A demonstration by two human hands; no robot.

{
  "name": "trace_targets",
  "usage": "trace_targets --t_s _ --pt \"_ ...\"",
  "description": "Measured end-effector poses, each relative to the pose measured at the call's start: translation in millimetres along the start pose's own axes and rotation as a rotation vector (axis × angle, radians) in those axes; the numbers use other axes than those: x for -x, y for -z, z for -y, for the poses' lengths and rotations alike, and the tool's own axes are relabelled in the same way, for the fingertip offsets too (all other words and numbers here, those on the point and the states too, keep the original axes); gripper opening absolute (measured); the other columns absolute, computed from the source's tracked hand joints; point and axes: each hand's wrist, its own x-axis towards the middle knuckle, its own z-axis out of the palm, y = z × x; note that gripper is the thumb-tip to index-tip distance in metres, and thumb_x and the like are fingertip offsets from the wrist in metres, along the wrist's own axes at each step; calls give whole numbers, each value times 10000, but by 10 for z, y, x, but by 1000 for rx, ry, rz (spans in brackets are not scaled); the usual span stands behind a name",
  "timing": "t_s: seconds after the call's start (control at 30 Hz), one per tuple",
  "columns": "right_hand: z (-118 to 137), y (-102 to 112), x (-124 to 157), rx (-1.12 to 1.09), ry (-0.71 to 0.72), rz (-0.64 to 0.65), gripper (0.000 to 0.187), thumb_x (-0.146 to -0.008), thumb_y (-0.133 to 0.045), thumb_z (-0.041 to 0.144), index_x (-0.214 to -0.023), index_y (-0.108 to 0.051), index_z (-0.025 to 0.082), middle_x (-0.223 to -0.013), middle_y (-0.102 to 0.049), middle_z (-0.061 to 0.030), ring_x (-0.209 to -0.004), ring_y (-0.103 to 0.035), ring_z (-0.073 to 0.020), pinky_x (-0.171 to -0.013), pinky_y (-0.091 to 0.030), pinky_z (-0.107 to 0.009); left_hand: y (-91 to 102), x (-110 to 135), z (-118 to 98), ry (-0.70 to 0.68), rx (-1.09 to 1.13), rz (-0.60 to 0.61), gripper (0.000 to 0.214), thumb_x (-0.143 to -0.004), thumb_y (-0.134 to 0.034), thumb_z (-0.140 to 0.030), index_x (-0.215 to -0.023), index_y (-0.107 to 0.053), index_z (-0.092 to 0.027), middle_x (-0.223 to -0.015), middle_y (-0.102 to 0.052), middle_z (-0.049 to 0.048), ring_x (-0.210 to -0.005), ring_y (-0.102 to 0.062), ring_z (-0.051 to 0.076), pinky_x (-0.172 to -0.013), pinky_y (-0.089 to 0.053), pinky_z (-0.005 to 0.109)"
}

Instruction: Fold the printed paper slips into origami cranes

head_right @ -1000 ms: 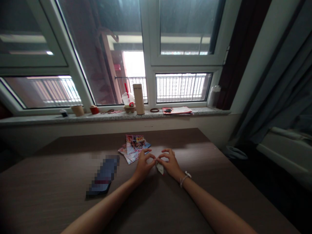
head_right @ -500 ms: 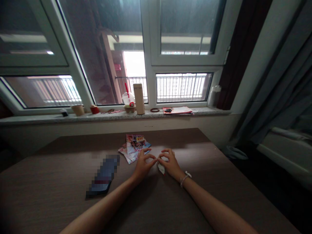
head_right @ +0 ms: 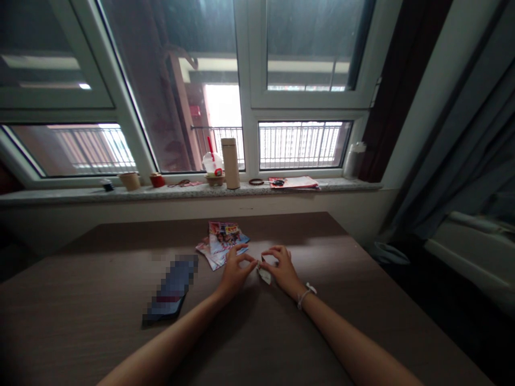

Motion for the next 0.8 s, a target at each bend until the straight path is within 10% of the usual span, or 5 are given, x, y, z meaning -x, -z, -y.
trace_targets --t_s 0.4,0.8 --pt "29 -2 120 336 -45 50 210 -764 -720 409 -912 -693 262 -1190 -536 -75 -1174 -448 -284 -1029 -371 -425 11 -14 75 64 -3 -61 27 -747 -758 -213 -730 -763 -234 -1209 -590 62 -1186 -497 279 -1057 -358 465" --pt "10 89 5 94 -133 48 153 -787 -661 351 -702 -714 236 -1138 -619 -64 -1159 -462 -257 -1053 -326 -404 40 -67 231 10 -1 -42 137 -848 -642 -267 -935 -748 -260 -1147 -619 51 -1159 -530 244 -1068 -368 449"
